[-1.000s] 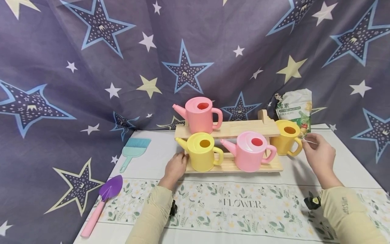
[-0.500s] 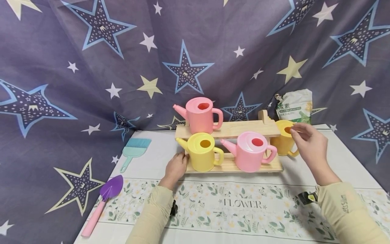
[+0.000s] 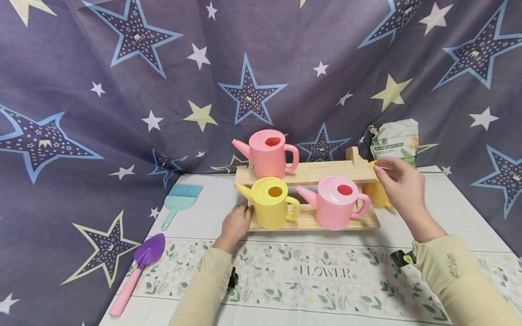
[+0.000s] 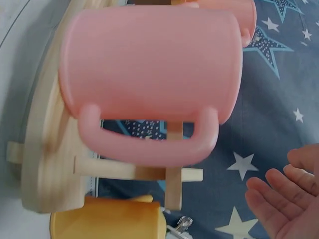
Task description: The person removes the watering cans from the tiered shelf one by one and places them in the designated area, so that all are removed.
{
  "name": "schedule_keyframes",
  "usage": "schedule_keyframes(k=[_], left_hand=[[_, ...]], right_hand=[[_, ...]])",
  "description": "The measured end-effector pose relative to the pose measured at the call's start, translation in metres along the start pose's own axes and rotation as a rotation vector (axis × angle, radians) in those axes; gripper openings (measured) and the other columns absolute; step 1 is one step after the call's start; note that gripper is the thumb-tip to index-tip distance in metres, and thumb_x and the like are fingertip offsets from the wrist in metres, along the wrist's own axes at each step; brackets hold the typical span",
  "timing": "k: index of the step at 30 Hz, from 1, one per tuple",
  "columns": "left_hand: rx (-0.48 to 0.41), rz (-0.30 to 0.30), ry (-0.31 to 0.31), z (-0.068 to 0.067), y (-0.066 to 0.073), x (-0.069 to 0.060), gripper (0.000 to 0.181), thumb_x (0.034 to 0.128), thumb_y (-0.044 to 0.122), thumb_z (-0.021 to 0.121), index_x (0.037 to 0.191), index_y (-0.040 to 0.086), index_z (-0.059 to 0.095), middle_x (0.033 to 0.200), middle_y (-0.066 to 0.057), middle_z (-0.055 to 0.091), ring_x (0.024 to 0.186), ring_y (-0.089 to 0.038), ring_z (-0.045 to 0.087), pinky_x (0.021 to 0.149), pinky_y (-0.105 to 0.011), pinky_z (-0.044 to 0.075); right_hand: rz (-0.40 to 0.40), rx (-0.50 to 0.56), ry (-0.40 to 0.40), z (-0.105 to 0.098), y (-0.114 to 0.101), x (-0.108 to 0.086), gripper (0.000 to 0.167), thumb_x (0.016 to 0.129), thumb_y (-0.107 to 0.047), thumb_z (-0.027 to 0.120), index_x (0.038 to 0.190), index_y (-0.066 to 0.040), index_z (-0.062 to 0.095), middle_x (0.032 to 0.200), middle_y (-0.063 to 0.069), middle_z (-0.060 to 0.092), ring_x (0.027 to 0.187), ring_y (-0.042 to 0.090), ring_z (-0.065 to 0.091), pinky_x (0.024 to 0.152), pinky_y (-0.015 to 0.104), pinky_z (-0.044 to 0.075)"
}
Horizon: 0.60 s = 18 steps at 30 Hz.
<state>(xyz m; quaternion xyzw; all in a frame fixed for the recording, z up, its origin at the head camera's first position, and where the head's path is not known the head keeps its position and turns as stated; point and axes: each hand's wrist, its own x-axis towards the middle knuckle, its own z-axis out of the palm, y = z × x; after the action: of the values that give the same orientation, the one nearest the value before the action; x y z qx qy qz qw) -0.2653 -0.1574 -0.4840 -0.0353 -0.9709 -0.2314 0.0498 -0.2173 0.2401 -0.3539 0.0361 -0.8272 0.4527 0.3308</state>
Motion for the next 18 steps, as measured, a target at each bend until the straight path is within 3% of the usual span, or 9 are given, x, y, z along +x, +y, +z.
schedule_keyframes(k=[5,15,18], left_hand=[[-0.006,-0.003,-0.001,0.000,0.000,0.000,0.045,0.1063,0.036,0.035,0.128,0.005,0.059,0.114,-0.016,0.062,0.109,-0.033,0.060,0.091,-0.049,0.048],[-0.010,-0.009,-0.012,0.000,-0.001,0.000,0.046,0.1064,0.036,0.035,0.132,0.005,0.057,0.116,-0.015,0.062,0.109,-0.033,0.060,0.092,-0.049,0.048],[-0.009,-0.008,-0.012,0.000,-0.001,0.000,0.046,0.1064,0.036,0.035,0.134,0.005,0.056,0.117,-0.016,0.062,0.110,-0.033,0.060,0.092,-0.049,0.048]], right_hand=[[-0.026,0.040,-0.038,0.006,-0.010,0.002,0.022,0.091,-0.008,0.069,0.109,0.004,0.069,0.107,0.023,0.068,0.083,-0.019,0.055,0.075,0.004,0.045],[-0.044,0.027,-0.118,0.018,-0.026,0.005,0.025,0.091,-0.013,0.070,0.111,0.004,0.067,0.106,0.019,0.070,0.082,-0.020,0.054,0.076,0.004,0.044],[-0.035,0.020,-0.154,0.022,-0.029,0.005,0.027,0.092,-0.016,0.070,0.112,0.002,0.067,0.107,0.018,0.070,0.082,-0.015,0.058,0.076,0.004,0.045]])
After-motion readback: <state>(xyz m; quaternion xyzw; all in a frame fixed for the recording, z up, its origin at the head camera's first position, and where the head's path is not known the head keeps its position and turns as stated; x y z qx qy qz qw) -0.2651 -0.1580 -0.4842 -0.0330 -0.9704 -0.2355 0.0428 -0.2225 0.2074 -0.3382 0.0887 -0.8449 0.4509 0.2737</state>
